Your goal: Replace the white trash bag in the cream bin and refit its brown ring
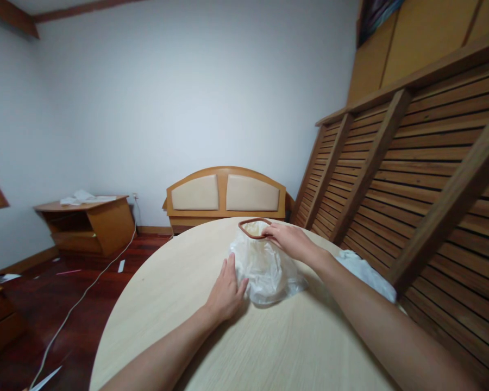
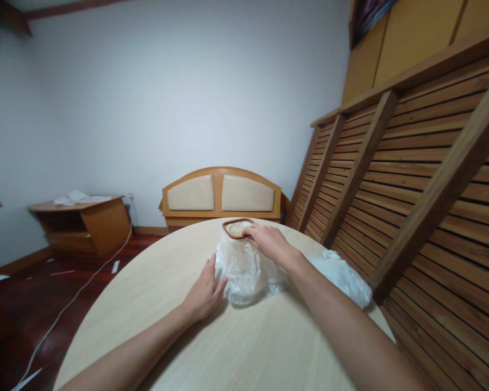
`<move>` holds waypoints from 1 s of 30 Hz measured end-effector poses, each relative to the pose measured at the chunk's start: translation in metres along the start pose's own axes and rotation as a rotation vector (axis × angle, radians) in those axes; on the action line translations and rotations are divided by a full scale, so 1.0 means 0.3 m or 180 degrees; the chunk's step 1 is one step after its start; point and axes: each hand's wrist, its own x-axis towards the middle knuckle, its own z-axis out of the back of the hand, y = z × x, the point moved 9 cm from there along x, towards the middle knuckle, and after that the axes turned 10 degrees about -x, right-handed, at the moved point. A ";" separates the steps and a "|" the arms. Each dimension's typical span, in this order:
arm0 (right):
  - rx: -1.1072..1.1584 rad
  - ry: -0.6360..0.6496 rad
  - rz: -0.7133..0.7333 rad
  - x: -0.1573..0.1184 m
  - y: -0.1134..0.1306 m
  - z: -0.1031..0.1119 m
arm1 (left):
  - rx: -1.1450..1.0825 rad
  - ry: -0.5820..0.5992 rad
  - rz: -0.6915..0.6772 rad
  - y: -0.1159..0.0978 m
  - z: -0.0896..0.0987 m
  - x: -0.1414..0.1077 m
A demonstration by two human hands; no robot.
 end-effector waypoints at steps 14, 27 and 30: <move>-0.0453 -0.0235 -0.0884 0.085 -0.464 -0.063 | 0.0397 0.0686 0.0304 0.001 -0.064 -0.012; -0.0434 -0.0117 -0.1294 -0.032 -0.693 -0.156 | 0.0445 0.0713 0.0269 0.003 -0.068 -0.007; -0.0387 -0.0124 -0.1356 -0.060 -0.723 -0.175 | 0.0462 0.0715 0.0238 -0.003 -0.069 -0.008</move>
